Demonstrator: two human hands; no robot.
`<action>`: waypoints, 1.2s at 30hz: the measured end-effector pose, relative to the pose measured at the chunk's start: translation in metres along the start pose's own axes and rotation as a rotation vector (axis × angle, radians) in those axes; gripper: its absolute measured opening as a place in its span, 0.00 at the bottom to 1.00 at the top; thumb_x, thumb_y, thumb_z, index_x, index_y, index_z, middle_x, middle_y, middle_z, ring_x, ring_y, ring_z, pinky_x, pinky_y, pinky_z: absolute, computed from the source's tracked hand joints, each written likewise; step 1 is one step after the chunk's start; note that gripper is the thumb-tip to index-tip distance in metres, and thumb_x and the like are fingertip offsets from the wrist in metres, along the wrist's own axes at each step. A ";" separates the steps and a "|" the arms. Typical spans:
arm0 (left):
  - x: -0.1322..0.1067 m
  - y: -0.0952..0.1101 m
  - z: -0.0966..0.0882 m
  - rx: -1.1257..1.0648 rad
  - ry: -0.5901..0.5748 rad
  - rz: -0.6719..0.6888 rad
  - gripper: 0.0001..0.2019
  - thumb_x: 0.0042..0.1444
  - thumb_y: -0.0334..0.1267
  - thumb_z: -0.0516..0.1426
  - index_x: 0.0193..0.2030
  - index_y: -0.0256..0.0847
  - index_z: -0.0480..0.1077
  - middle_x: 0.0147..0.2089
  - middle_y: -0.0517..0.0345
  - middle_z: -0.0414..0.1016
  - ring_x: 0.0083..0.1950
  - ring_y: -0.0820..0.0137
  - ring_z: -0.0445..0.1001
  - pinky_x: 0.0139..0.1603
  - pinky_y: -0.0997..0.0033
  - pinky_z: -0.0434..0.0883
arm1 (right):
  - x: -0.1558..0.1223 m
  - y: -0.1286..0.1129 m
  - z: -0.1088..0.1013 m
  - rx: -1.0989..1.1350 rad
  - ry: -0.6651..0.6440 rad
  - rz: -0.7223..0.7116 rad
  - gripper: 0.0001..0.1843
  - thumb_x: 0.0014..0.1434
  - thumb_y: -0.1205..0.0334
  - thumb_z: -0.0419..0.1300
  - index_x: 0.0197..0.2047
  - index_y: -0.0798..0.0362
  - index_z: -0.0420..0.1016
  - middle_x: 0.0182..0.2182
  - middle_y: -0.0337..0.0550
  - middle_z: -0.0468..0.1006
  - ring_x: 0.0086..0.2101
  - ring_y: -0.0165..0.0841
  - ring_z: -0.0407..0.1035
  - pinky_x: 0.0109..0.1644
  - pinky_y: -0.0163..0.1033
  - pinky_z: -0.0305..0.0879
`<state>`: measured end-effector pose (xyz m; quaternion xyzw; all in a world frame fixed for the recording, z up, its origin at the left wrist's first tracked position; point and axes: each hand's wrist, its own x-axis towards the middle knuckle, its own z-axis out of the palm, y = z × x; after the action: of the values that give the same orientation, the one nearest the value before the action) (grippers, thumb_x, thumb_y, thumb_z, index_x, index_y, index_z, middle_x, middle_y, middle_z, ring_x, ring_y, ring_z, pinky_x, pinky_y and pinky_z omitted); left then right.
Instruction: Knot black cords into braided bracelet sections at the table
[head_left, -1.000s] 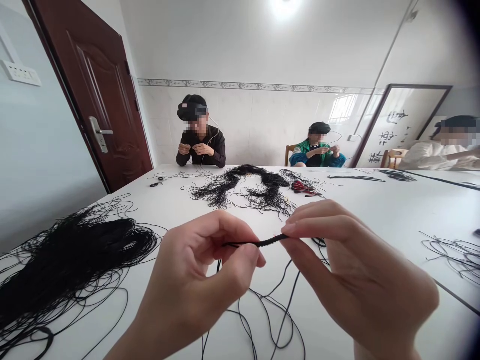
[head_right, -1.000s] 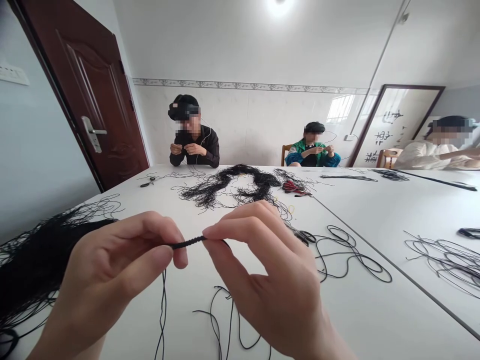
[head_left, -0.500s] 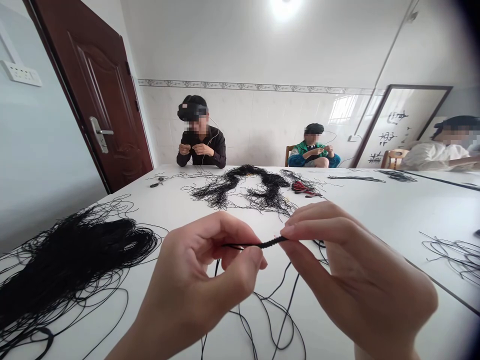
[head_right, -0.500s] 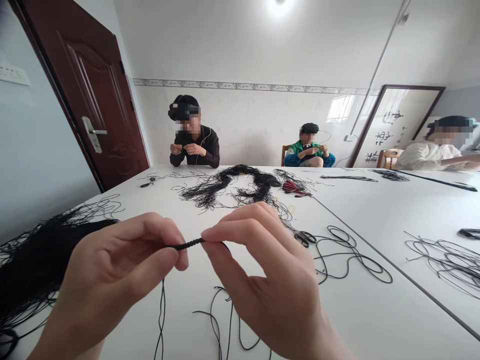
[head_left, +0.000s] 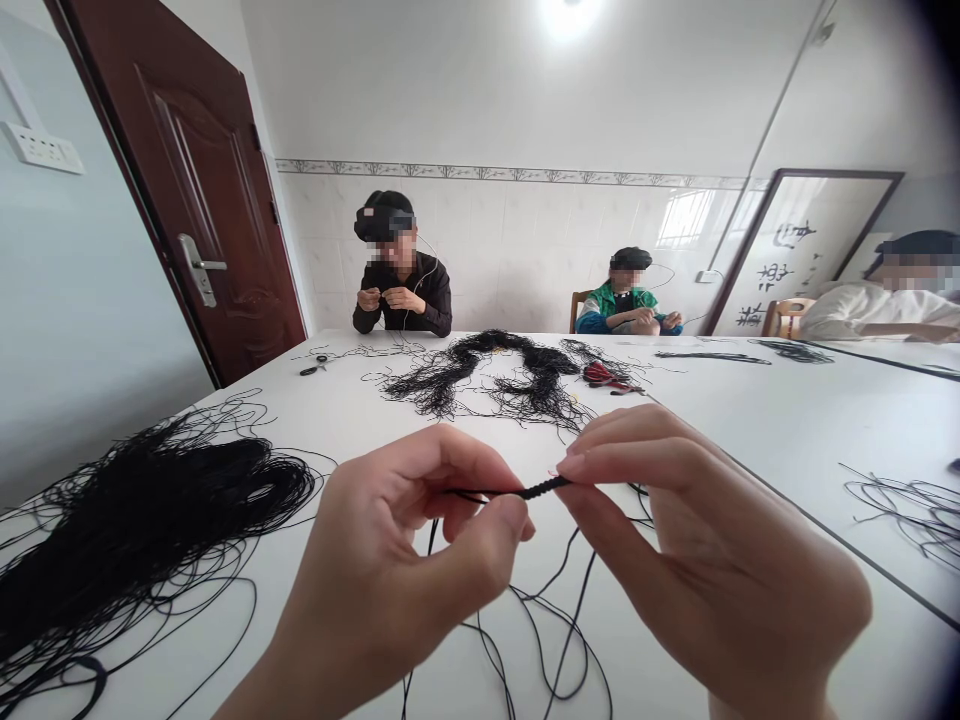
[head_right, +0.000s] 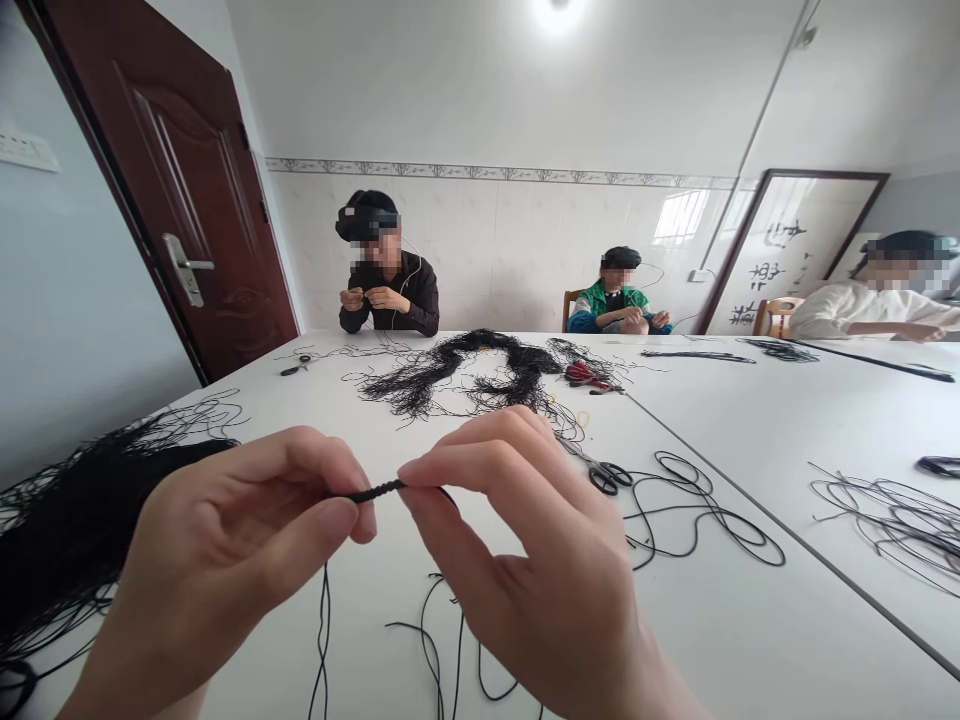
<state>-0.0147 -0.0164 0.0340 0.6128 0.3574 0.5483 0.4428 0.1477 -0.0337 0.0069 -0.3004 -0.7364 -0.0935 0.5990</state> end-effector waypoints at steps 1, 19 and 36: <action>0.000 0.000 0.000 0.004 0.003 0.004 0.06 0.42 0.31 0.62 0.21 0.47 0.75 0.21 0.67 0.73 0.24 0.76 0.70 0.22 0.81 0.65 | 0.000 0.000 0.000 -0.002 0.001 0.000 0.14 0.56 0.81 0.61 0.42 0.55 0.72 0.33 0.40 0.74 0.35 0.29 0.70 0.36 0.39 0.69; 0.000 0.001 -0.001 0.043 -0.003 0.017 0.04 0.42 0.32 0.62 0.21 0.47 0.75 0.21 0.65 0.72 0.26 0.73 0.70 0.24 0.77 0.65 | 0.001 -0.001 -0.001 -0.001 -0.012 -0.003 0.16 0.55 0.82 0.61 0.42 0.53 0.72 0.32 0.40 0.73 0.35 0.30 0.70 0.34 0.39 0.70; 0.002 0.001 -0.001 0.057 -0.034 0.016 0.04 0.43 0.32 0.62 0.21 0.44 0.75 0.20 0.63 0.73 0.25 0.73 0.69 0.23 0.77 0.66 | 0.002 -0.001 0.001 -0.002 -0.016 -0.014 0.15 0.56 0.81 0.60 0.41 0.53 0.71 0.31 0.39 0.75 0.34 0.30 0.70 0.35 0.39 0.70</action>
<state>-0.0155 -0.0150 0.0356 0.6371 0.3604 0.5309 0.4269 0.1461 -0.0337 0.0092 -0.2966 -0.7430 -0.0958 0.5923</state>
